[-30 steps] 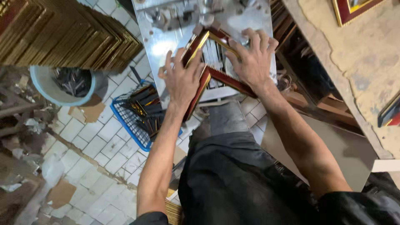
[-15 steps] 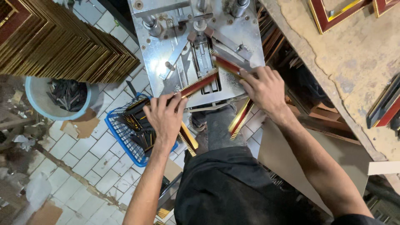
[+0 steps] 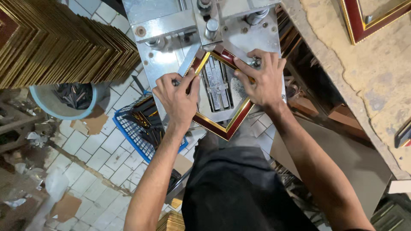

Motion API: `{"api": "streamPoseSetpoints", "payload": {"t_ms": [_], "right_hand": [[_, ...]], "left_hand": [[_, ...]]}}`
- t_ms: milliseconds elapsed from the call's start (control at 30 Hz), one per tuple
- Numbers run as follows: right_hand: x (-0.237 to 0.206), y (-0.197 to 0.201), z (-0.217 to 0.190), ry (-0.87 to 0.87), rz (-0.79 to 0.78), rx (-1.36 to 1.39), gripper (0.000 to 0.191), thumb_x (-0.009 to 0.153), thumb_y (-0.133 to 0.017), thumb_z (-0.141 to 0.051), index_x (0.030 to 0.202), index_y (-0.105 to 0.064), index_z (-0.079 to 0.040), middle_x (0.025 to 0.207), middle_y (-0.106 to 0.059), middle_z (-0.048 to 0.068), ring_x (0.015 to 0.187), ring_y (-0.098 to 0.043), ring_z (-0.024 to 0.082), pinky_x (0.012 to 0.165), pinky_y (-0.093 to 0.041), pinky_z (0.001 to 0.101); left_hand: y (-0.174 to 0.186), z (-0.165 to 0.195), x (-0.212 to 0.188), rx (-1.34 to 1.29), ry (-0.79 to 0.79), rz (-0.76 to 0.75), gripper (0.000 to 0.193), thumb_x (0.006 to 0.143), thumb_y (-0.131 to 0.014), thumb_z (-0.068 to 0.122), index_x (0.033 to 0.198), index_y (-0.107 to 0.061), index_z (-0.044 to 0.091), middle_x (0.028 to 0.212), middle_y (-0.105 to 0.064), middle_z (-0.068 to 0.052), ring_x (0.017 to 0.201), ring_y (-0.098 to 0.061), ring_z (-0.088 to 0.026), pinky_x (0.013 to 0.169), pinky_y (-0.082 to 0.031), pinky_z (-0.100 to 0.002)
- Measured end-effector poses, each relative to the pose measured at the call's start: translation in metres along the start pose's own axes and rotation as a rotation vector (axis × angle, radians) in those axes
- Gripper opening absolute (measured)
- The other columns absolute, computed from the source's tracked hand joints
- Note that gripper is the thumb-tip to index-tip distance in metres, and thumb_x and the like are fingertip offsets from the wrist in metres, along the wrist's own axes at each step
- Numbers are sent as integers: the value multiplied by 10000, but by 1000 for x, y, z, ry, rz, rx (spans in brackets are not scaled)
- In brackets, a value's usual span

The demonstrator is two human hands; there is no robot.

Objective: The person assembles picture frames by placing four mitered frame pieces into a corner-joining machine, tightening the handles to secure the corners, and then removing the completed frame. They repeat this process for multiple frames and stack the finished frames on the table.

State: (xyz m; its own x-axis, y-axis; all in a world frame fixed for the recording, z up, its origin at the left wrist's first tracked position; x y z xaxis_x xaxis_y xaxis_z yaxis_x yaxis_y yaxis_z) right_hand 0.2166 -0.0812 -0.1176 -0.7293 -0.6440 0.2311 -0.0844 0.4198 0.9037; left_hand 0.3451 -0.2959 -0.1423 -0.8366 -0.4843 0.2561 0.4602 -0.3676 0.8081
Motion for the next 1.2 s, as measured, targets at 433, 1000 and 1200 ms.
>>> {"api": "streamPoseSetpoints", "payload": {"t_ms": [433,1000,1200], "right_hand": [[-69,-4,-71,254,15,-328,539,921,-677,-271,1439,-572,-163,1493,-530,169,1336,-467,338,1029,-377,520],[-88,19,-27,-403,-81,240,531,919,-740,-192,1298,-458,50,763,-654,214,647,-665,354,621,-531,429],[-79,11,-19,-561,-20,360,591,971,-763,-223,1205,-311,77,731,-671,215,629,-664,397,609,-502,469]], "left_hand": [[10,-7,-34,106,-165,237,384,1041,-651,272,1418,-607,210,1258,-432,-122,1269,-396,-336,1072,-306,-533],[53,7,-95,-24,23,-79,377,1039,-674,318,1371,-635,143,1247,-604,-90,1148,-574,-273,962,-409,-480],[46,25,-79,-43,21,-79,785,875,-781,380,1543,-474,104,1309,-576,-103,1221,-527,-296,972,-347,-490]]}}
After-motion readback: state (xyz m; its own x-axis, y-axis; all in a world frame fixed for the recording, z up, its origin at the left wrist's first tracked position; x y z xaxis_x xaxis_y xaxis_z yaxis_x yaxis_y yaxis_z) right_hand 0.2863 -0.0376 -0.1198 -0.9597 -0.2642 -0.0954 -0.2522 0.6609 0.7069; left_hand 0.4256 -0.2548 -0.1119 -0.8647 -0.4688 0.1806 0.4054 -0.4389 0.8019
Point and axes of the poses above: each hand's wrist, its own x-axis towards the middle knuckle, its own y-axis out of the back of the hand, z = x × y, the point moved 1 cm from there along x, towards the middle knuckle
